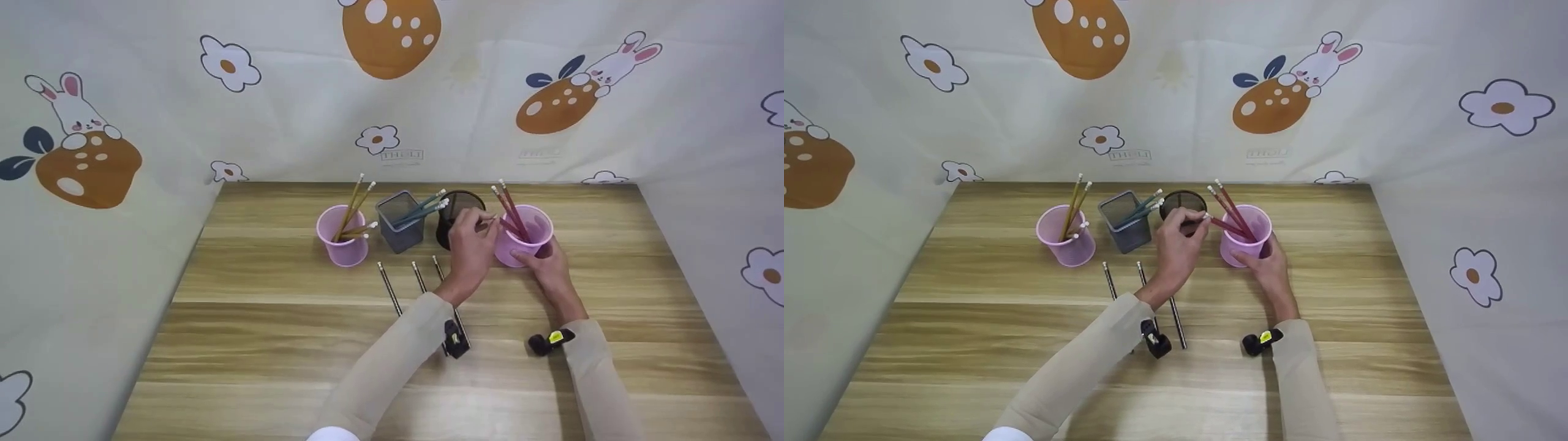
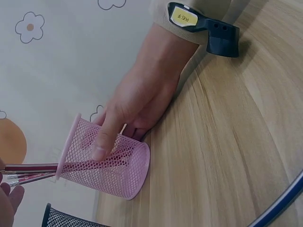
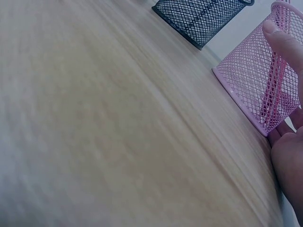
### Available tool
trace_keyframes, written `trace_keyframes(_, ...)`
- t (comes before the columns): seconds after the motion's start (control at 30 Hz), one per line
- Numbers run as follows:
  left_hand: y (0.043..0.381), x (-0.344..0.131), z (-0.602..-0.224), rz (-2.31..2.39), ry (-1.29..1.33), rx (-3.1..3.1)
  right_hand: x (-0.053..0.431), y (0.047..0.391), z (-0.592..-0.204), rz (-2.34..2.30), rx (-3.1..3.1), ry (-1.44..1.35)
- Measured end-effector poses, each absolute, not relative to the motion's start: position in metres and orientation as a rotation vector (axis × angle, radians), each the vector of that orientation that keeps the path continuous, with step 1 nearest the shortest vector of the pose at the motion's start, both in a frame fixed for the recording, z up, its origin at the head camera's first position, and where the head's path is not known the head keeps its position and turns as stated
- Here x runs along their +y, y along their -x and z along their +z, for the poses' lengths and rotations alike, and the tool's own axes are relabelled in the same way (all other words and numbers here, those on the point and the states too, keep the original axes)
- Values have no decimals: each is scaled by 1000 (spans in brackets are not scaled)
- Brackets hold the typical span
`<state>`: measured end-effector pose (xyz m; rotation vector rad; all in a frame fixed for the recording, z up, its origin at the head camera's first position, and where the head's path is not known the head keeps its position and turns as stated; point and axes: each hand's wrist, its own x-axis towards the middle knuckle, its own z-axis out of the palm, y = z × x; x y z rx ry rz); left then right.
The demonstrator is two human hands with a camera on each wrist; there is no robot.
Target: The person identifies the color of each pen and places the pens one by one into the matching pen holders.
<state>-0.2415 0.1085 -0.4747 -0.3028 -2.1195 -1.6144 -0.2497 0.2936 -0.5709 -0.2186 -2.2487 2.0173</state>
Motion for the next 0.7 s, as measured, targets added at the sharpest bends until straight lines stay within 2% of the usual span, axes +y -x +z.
trace_keyframes(0.3,241,104,-474,-1716,288,-2124,283,239,-546,2050,-2250,212)
trace_keyframes(0.7,231,85,-480,-1725,270,-2142,293,251,-568,2039,-2245,194)
